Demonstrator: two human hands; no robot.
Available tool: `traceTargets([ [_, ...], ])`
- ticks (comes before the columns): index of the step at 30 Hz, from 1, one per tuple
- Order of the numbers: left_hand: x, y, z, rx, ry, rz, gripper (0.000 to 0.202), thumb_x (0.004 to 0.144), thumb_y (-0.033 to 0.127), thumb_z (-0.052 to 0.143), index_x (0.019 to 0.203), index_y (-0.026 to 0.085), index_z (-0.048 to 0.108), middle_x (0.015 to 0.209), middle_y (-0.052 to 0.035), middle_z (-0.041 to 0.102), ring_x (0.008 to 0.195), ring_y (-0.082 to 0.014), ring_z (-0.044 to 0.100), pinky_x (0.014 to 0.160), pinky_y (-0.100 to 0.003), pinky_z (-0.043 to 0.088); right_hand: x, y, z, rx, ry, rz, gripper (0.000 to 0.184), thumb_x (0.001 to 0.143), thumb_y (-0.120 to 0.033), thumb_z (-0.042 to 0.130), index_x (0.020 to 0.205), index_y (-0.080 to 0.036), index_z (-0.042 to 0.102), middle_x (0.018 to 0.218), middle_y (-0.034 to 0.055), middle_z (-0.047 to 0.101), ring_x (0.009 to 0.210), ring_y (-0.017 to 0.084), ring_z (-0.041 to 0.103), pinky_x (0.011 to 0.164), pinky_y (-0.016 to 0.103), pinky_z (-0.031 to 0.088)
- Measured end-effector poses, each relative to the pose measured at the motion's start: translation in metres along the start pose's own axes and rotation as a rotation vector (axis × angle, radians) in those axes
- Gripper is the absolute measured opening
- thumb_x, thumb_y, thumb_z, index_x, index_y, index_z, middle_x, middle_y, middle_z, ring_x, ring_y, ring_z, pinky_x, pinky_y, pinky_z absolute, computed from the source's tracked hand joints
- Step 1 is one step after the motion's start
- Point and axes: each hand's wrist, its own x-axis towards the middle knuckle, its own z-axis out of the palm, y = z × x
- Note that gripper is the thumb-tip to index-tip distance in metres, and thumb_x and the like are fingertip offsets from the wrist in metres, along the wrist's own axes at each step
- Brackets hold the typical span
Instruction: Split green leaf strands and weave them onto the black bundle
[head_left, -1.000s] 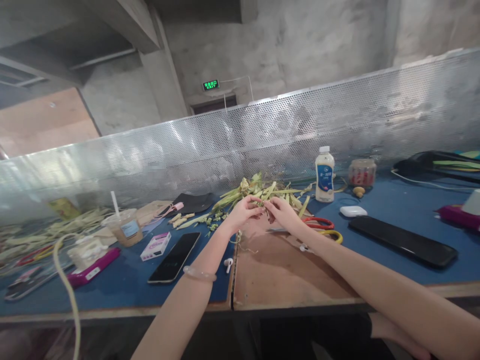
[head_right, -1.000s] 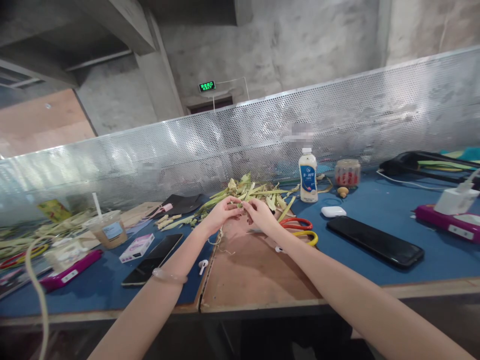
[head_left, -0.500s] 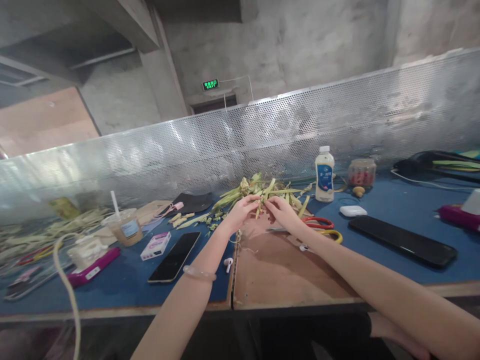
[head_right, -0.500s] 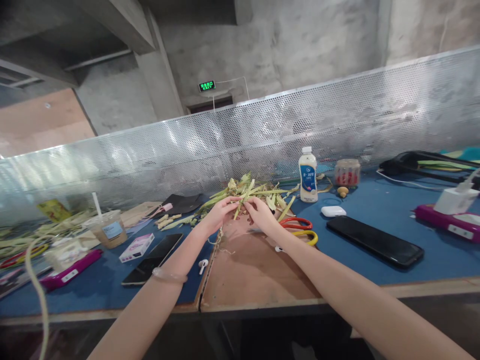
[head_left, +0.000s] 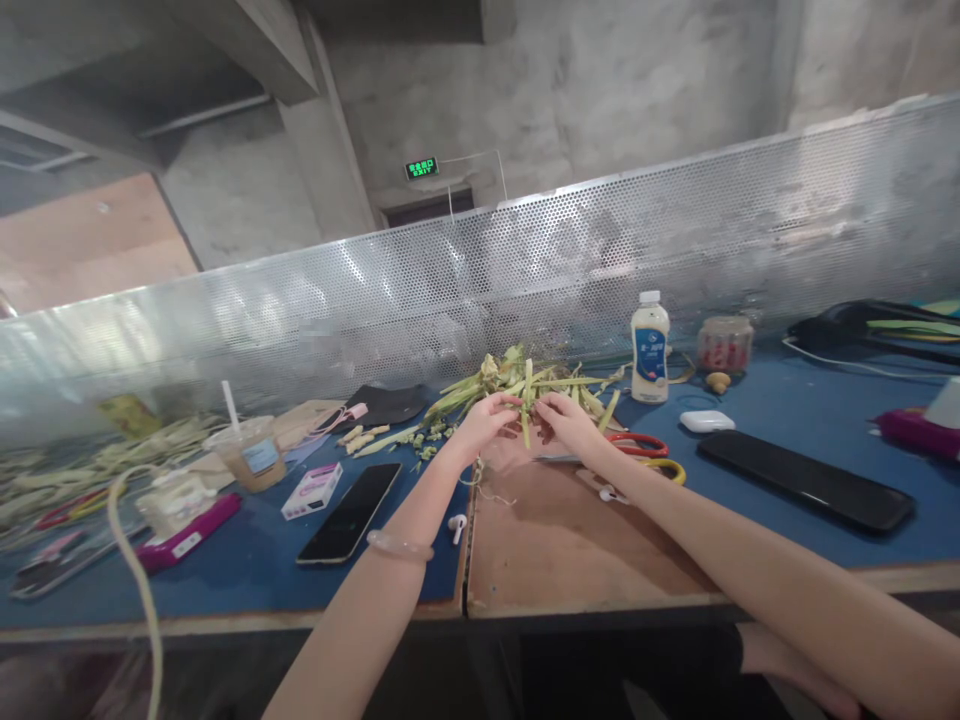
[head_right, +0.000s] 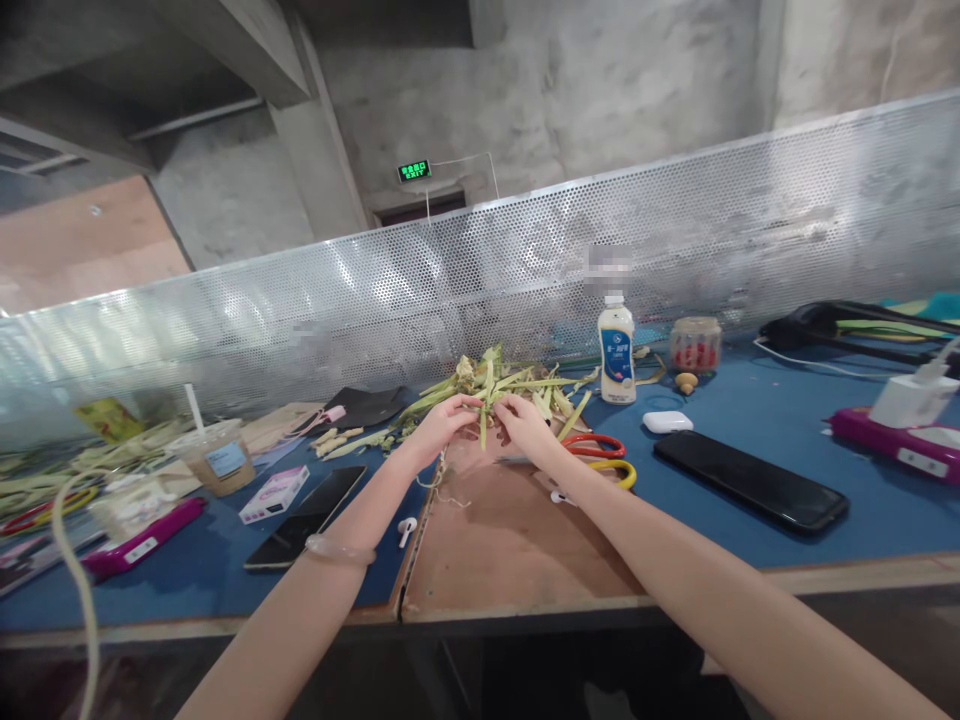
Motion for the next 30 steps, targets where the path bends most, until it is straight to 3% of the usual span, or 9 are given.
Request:
traceTargets([
  [6,0.001,0.000,0.000,0.033,0.005,0.015,0.021,0.075,0.024,0.055,0.094,0.015,0.055,0.087,-0.0055,0.064,0.066,-0.0105,0.059,0.063,-0.024,0.048,0.004,0.005,-0.005,-0.118,0.023,-0.045,0.026,0.078,-0.037,0.043,0.064,-0.017,0.049,0.057,-0.0019,0.048,0.053,0.010,0.045,0.050,0.022,0.037],
  [13,0.007,-0.007,-0.001,0.299,0.105,0.065,0.011,0.077,0.022,0.050,0.084,0.015,0.054,0.075,-0.0052,0.065,0.065,-0.0145,0.062,0.062,-0.025,0.048,0.001,0.002,-0.008,-0.242,0.024,-0.072,0.024,0.077,-0.033,0.043,0.060,-0.018,0.048,0.052,-0.0032,0.047,0.050,0.011,0.042,0.052,0.023,0.032],
  [23,0.003,-0.003,-0.006,0.695,0.070,0.202,0.020,0.080,0.020,0.042,0.091,0.020,0.058,0.077,-0.0012,0.067,0.067,-0.0152,0.062,0.070,-0.025,0.046,0.000,0.000,-0.014,-0.329,0.008,-0.049,0.028,0.075,-0.032,0.042,0.051,-0.019,0.043,0.043,-0.0033,0.043,0.045,0.012,0.041,0.049,0.024,0.029],
  [30,0.001,-0.001,-0.008,0.748,0.079,0.243,0.021,0.078,0.020,0.044,0.090,0.022,0.061,0.074,-0.0006,0.067,0.065,-0.0162,0.060,0.066,-0.023,0.042,0.002,0.001,-0.017,-0.320,0.018,-0.044,0.027,0.074,-0.033,0.043,0.051,-0.019,0.043,0.044,-0.0026,0.045,0.045,0.012,0.042,0.048,0.023,0.030],
])
